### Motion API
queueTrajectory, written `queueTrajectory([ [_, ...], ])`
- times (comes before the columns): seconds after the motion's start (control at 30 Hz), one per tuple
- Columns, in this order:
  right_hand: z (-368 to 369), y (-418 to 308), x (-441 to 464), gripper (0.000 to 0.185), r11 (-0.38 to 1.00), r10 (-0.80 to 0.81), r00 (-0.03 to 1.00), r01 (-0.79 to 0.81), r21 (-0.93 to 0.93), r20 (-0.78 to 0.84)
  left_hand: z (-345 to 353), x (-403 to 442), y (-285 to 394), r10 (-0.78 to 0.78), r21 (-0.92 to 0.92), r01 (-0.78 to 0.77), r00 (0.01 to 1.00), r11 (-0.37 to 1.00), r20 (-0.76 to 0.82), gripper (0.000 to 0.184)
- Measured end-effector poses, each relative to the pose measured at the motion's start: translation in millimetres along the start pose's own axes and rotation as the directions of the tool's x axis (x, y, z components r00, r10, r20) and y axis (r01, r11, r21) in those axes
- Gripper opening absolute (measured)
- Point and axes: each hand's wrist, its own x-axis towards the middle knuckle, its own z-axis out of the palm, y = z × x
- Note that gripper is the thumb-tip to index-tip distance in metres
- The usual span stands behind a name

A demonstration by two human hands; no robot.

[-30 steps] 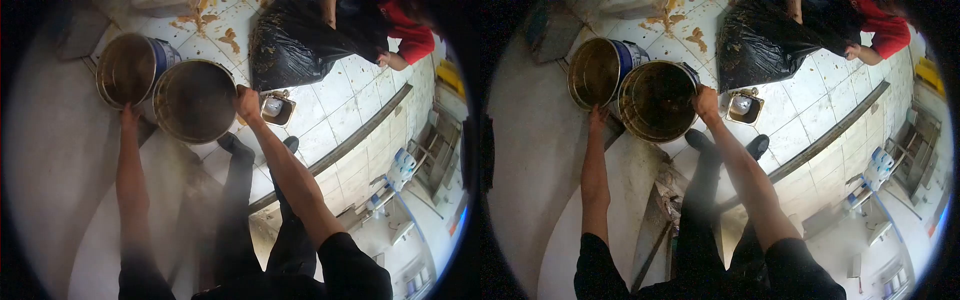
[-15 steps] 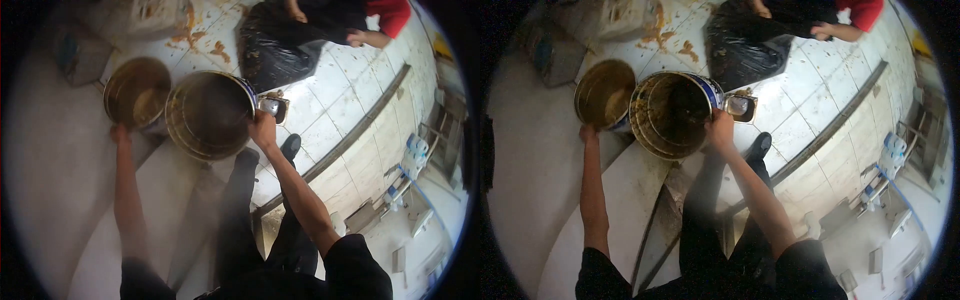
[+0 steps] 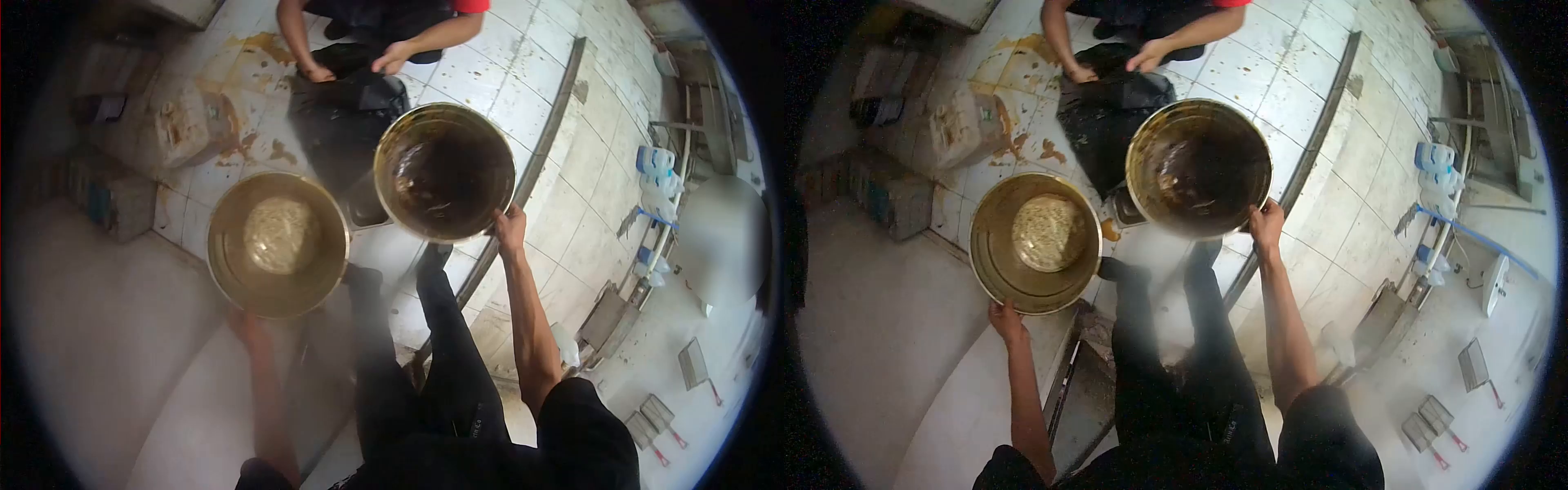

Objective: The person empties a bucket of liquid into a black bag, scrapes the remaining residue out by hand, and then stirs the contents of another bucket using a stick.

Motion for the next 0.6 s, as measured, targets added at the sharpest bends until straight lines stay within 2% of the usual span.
queueTrajectory([
  [0.03,-9,6,17,0.02,0.999,-0.007,0.999,0.009,0.031,-0.045,20,-14,0,-0.032,-0.037,0.032,0.999,0.999,-0.006,0.028],
  [0.07,-17,13,34,0.02,1.0,-0.017,0.995,0.015,-0.018,-0.101,39,-28,-2,-0.024,-0.031,0.024,1.0,0.999,0.005,0.028],
  [0.17,-37,27,78,0.021,0.996,-0.006,0.974,-0.015,-0.091,-0.226,95,-65,-5,0.071,0.16,-0.086,0.993,0.983,0.1,0.027],
  [0.23,-53,37,111,0.021,0.992,0.004,0.954,-0.041,-0.117,-0.298,147,-82,9,-0.258,0.024,0.258,0.95,0.966,0.175,0.025],
  [0.3,-69,57,142,0.023,0.972,-0.069,0.932,-0.018,-0.235,-0.356,197,-116,25,-0.232,-0.022,0.243,0.949,0.97,0.214,0.023],
  [0.37,-83,73,171,0.025,0.982,-0.011,0.929,-0.059,-0.177,-0.37,226,-137,19,-0.217,-0.045,0.235,0.944,0.971,0.247,0.021],
  [0.47,-108,99,212,0.025,0.987,0.046,0.92,-0.102,-0.125,-0.389,261,-144,-43,-0.182,0.063,0.171,0.943,0.983,0.278,0.019],
  [0.53,-119,125,241,0.029,0.993,0.067,0.916,-0.101,-0.066,-0.396,285,-150,-73,-0.064,-0.018,0.073,0.956,0.997,0.287,0.019],
  [0.57,-122,136,253,0.023,0.989,0.143,0.912,-0.114,0.097,-0.384,297,-154,-77,-0.023,-0.043,0.037,0.957,0.998,0.29,0.019],
  [0.6,-128,152,267,0.018,0.989,0.149,0.91,-0.138,0.057,-0.387,314,-163,-68,-0.105,-0.056,0.129,0.942,0.99,0.32,0.02],
])
